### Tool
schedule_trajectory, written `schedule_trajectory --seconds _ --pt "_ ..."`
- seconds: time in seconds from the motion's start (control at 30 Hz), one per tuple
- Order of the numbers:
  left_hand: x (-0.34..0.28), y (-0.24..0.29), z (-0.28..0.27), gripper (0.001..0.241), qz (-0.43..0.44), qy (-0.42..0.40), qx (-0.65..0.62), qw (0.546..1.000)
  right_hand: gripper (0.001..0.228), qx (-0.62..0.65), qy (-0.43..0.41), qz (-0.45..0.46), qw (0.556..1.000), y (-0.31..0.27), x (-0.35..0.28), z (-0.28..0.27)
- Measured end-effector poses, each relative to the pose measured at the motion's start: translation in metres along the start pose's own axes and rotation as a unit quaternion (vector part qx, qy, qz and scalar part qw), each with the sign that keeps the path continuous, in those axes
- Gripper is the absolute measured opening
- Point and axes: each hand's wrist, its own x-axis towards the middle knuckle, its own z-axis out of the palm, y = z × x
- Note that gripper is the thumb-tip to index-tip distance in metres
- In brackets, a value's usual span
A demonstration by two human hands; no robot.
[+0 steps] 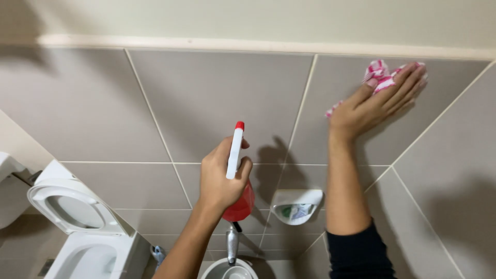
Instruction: Cleaning bathroom surfaces including the sink and wall tiles using a spray bottle and cloth.
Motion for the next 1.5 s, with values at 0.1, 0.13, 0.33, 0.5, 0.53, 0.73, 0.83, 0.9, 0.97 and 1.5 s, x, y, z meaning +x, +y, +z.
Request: schedule_trajectory --seconds 0.1,0.13,0.33,0.5,0.53,0.73,0.83,0.9,0.97,1.5 --pt "-0.005 -0.014 -0.02 0.03 0.019 0.003 0.009 1.0 0.061 0.012 0.006 0.011 1.0 -0.076 -0.036 0.01" --pt "-0.005 -0.017 -0.023 0.031 0.038 0.006 0.007 0.999 0.062 0.037 -0.018 -0.077 0.996 -0.106 -0.046 0.009" --pt "-0.005 -0.016 -0.015 0.029 0.015 -0.024 -0.011 1.0 0.057 -0.034 -0.198 -0.345 0.917 -0.068 -0.028 -0.022" --pt "-0.014 -0.02 0.013 0.033 0.027 -0.049 -0.03 0.998 0.059 -0.012 -0.079 -0.203 0.976 0.083 0.029 -0.043" --pt "-0.018 -0.019 0.02 0.033 0.02 -0.055 -0.02 0.998 0.059 -0.032 -0.058 -0.162 0.985 0.104 0.033 -0.049" --pt "-0.028 0.004 0.078 0.036 0.006 -0.085 -0.034 0.996 0.057 -0.052 -0.083 -0.168 0.981 0.128 -0.043 -0.053" --pt "-0.033 0.01 0.111 0.04 0.074 -0.053 -0.074 0.993 0.059 -0.039 -0.103 -0.282 0.953 0.113 -0.091 -0.049" --pt "-0.033 0.016 0.121 0.041 0.06 -0.054 -0.074 0.994 0.06 -0.023 -0.116 -0.354 0.928 0.11 -0.102 -0.043" --pt "-0.035 0.018 0.12 0.041 0.042 -0.06 -0.07 0.995 0.06 -0.011 -0.124 -0.386 0.914 0.119 -0.101 -0.045" --pt "-0.041 -0.002 0.059 0.036 0.03 -0.02 -0.032 0.999 0.053 0.024 -0.165 -0.35 0.922 0.083 -0.102 -0.031"
